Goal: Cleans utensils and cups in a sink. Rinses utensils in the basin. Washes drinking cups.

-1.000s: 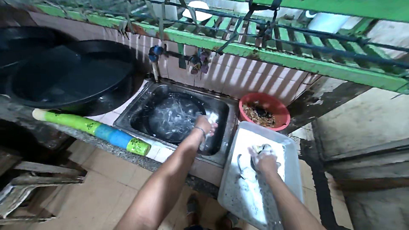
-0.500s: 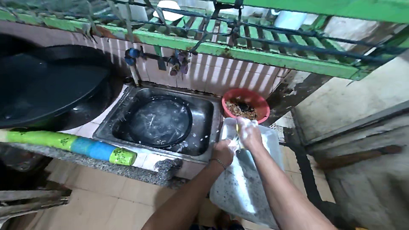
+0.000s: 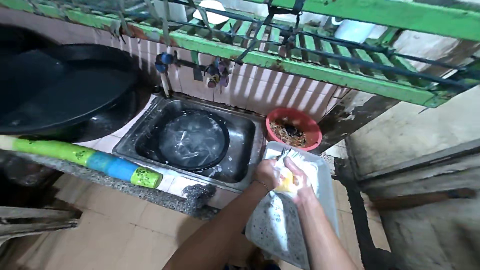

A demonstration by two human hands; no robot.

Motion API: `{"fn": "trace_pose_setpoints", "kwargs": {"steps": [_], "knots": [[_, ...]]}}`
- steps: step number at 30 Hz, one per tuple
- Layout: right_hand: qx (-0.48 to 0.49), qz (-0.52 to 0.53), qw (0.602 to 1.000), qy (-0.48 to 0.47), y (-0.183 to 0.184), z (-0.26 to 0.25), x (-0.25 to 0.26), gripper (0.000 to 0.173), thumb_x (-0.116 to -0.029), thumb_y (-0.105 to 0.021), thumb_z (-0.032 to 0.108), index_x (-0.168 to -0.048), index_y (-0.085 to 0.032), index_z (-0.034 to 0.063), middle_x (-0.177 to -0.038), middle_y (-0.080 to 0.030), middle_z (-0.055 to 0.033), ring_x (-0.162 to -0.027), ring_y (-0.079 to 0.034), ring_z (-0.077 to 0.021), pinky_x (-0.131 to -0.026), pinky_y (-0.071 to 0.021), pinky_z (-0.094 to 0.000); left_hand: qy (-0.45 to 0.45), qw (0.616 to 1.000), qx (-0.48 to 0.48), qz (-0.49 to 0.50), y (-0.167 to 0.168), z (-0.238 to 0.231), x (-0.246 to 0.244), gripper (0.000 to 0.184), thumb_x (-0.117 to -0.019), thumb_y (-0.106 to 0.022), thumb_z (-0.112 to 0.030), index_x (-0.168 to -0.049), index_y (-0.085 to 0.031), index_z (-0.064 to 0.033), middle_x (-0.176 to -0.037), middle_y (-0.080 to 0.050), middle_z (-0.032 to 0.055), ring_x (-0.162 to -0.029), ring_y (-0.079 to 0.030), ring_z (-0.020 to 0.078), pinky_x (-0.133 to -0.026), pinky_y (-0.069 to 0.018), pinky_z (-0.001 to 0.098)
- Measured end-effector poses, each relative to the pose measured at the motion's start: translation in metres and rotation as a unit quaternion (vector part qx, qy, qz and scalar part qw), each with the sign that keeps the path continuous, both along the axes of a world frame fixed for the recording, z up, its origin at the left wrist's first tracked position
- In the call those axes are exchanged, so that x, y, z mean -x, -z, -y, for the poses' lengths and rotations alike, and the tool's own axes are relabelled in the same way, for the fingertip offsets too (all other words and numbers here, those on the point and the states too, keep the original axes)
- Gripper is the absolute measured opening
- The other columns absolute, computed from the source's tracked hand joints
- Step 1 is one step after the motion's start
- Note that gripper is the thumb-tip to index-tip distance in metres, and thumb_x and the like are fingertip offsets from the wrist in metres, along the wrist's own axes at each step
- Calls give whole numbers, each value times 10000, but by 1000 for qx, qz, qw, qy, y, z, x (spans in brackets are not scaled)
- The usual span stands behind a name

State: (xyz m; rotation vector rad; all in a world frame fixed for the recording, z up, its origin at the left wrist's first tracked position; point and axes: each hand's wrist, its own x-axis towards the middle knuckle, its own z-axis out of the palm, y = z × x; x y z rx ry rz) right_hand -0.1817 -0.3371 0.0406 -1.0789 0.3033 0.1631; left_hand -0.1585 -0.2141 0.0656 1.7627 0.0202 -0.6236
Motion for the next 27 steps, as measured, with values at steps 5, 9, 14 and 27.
{"fn": "trace_pose_setpoints", "kwargs": {"steps": [5,9,14,27], "knots": [[65,61,982,165,1,17,-31,267,-1026,-616,232,-1251,-578,93,-956,-688,-27,-816,-680,-114,-733,-608,-338,110,986,-82,94,-17,-12,27,315,-1062,-521,-84,-1327,-639,38,-1210,-694,227,-1082,-680,305,-988,-528,454],[91,14,986,139,0,-3,-16,243,-1060,-550,244,-1244,-578,88,-902,-668,-26,-743,-652,-98,-657,-583,-305,111,981,-118,103,-17,-9,26,337,-1084,-461,-107,-1318,-627,69,-1326,-632,267,-1276,-593,375,-1103,-444,520],[35,-5,996,87,-4,2,-15,155,-1059,-525,222,-1129,-592,101,-818,-671,-26,-682,-670,-110,-595,-598,-296,153,973,-131,116,-15,-13,31,340,-1095,-476,-158,-1301,-628,66,-1300,-650,255,-1240,-618,366,-1083,-466,516],[362,-23,910,-203,-13,-52,3,282,-985,-657,111,-1251,-640,16,-1005,-702,-140,-844,-676,-218,-768,-587,-429,-158,973,164,-45,19,-47,-4,372,-1113,-455,-318,-1245,-620,-11,-993,-663,111,-831,-628,165,-750,-549,359]]}}
